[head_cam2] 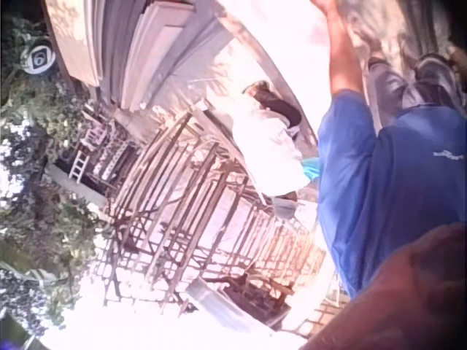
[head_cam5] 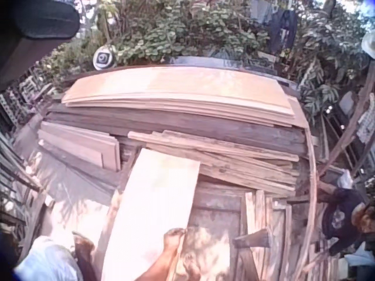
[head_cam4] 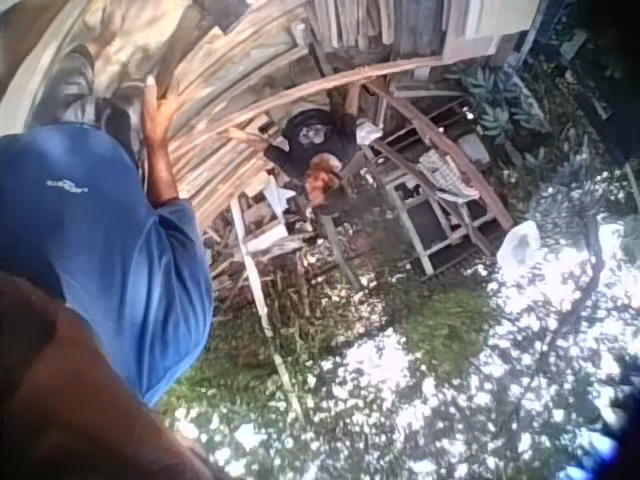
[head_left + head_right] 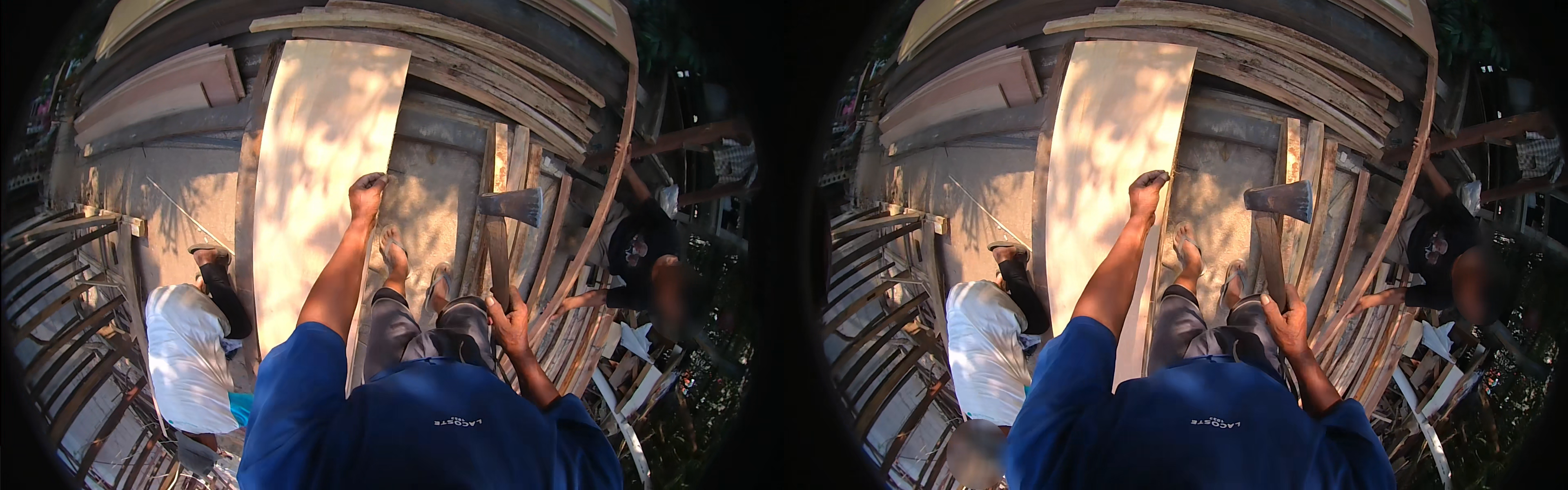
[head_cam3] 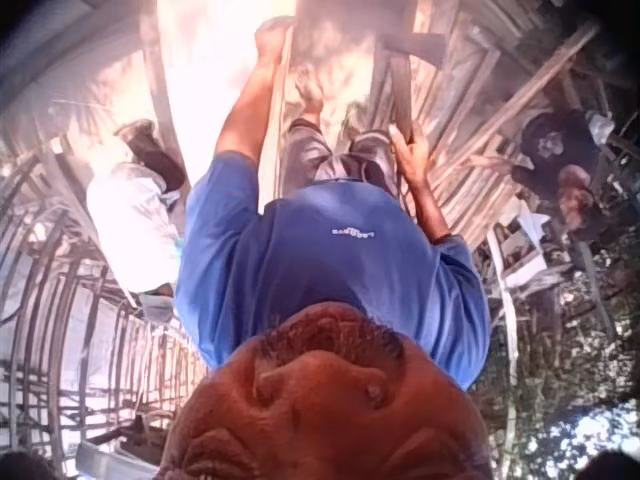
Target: The person aligns and hammers nails into a wooden board using the flat side of an axe, then picks up and carries a wooden beam across the site.
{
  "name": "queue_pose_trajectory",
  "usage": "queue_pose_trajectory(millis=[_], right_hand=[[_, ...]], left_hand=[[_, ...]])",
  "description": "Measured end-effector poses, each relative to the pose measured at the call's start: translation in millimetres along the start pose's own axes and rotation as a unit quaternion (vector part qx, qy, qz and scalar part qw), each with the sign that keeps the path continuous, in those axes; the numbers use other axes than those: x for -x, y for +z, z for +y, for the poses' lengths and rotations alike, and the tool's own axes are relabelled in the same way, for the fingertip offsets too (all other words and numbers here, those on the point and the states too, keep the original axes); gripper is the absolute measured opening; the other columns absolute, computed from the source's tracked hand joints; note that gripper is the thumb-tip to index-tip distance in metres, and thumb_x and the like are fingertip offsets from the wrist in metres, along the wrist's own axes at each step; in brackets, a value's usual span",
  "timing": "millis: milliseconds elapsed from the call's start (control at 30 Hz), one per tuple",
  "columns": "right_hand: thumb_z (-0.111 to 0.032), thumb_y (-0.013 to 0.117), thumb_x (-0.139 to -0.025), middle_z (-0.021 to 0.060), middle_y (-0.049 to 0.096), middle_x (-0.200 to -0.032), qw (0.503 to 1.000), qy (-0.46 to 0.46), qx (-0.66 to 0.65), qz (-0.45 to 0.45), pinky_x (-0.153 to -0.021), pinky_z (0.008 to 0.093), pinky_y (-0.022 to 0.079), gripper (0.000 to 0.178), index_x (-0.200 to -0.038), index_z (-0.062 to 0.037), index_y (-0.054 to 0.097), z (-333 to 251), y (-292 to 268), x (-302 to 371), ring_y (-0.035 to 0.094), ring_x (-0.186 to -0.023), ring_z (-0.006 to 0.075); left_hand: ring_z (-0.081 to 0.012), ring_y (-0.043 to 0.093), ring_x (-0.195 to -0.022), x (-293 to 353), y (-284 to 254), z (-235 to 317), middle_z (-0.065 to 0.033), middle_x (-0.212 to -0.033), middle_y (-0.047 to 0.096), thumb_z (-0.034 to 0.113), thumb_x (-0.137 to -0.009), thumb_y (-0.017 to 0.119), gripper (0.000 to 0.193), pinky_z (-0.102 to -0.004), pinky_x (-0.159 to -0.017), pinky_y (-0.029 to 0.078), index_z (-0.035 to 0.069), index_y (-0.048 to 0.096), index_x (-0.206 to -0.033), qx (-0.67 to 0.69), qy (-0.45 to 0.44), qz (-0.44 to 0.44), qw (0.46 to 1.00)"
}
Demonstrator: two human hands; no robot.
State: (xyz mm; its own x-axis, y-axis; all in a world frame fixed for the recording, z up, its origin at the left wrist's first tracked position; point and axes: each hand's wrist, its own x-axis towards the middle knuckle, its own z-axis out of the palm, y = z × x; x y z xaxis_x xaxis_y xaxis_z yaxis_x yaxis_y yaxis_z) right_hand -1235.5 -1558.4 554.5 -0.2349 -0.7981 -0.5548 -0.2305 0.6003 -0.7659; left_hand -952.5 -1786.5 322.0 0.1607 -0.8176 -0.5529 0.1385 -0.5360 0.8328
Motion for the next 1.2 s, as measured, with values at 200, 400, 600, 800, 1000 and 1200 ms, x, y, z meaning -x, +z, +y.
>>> queue_pose_trajectory(millis=[200, 400, 600, 800, 1000, 1200], right_hand=[[-0.023, 0.064, -0.102, 0.002, 0.061, -0.086, 0.992, 0.088, -0.078, -0.047, -0.065, 0.0268, 0.045, 0.03, -0.121, -0.0005, 0.06, -5, 29, -74, 0.055, -0.075, 0.0091], [-0.024, 0.063, -0.101, -0.0002, 0.056, -0.083, 0.986, 0.14, -0.067, -0.053, -0.065, 0.0272, 0.043, 0.029, -0.119, -0.0015, 0.062, 36, 50, -141, 0.052, -0.074, 0.0088], [-0.022, 0.06, -0.104, -0.0001, 0.054, -0.073, 0.99, 0.105, -0.075, -0.057, -0.052, 0.0285, 0.04, 0.025, -0.121, -0.0032, 0.058, 43, 62, -186, 0.049, -0.059, 0.0085], [-0.021, 0.061, -0.105, 0.0109, 0.06, -0.075, 0.992, -0.106, 0.058, -0.024, -0.059, 0.0357, 0.048, 0.033, -0.129, -0.0001, 0.056, -12, 88, -239, 0.059, -0.065, 0.0164], [-0.011, 0.063, -0.1, 0.0208, 0.069, -0.097, 0.957, -0.268, 0.107, 0.041, -0.074, 0.0436, 0.057, 0.039, -0.137, -0.0031, 0.052, -36, 118, -289, 0.073, -0.086, 0.0359], [-0.015, 0.063, -0.099, 0.0263, 0.07, -0.103, 0.936, -0.174, 0.307, -0.001, -0.072, 0.0546, 0.054, 0.04, -0.135, -0.0071, 0.047, 2, 146, -336, 0.07, -0.09, 0.0469]], left_hand=[[-0.0128, 0.066, -0.085, -141, 37, 12, -0.0064, -0.091, 0.075, 0.019, -0.09, 0.079, 0.028, -0.0278, -0.08, 0.052, -0.003, 0.077, -0.107, -0.025, 0.113, 0.025, 0.993], [-0.0139, 0.068, -0.082, -215, 55, -5, -0.0077, -0.095, 0.076, 0.015, -0.095, 0.072, 0.019, -0.0293, -0.077, 0.053, -0.001, 0.078, -0.103, -0.042, 0.199, 0.032, 0.979], [-0.0163, 0.07, -0.086, -213, 76, -12, -0.0084, -0.099, 0.076, 0.016, -0.093, 0.075, 0.017, -0.0293, -0.079, 0.054, 0.002, 0.077, -0.102, -0.176, 0.273, 0.094, 0.941], [-0.0166, 0.071, -0.086, -210, 73, -12, -0.0073, -0.101, 0.077, 0.016, -0.093, 0.076, 0.014, -0.0297, -0.078, 0.055, 0.003, 0.077, -0.099, -0.229, 0.35, 0.128, 0.899], [-0.0307, 0.071, -0.098, -203, 80, -6, -0.0073, -0.106, 0.076, 0.016, -0.088, 0.072, 0.012, -0.0405, -0.086, 0.055, 0.01, 0.076, -0.098, -0.293, 0.377, 0.143, 0.867], [-0.0301, 0.07, -0.1, -200, 83, -5, -0.0052, -0.111, 0.076, 0.017, -0.087, 0.073, 0.016, -0.0394, -0.089, 0.055, 0.013, 0.077, -0.102, -0.286, 0.394, 0.138, 0.862]])
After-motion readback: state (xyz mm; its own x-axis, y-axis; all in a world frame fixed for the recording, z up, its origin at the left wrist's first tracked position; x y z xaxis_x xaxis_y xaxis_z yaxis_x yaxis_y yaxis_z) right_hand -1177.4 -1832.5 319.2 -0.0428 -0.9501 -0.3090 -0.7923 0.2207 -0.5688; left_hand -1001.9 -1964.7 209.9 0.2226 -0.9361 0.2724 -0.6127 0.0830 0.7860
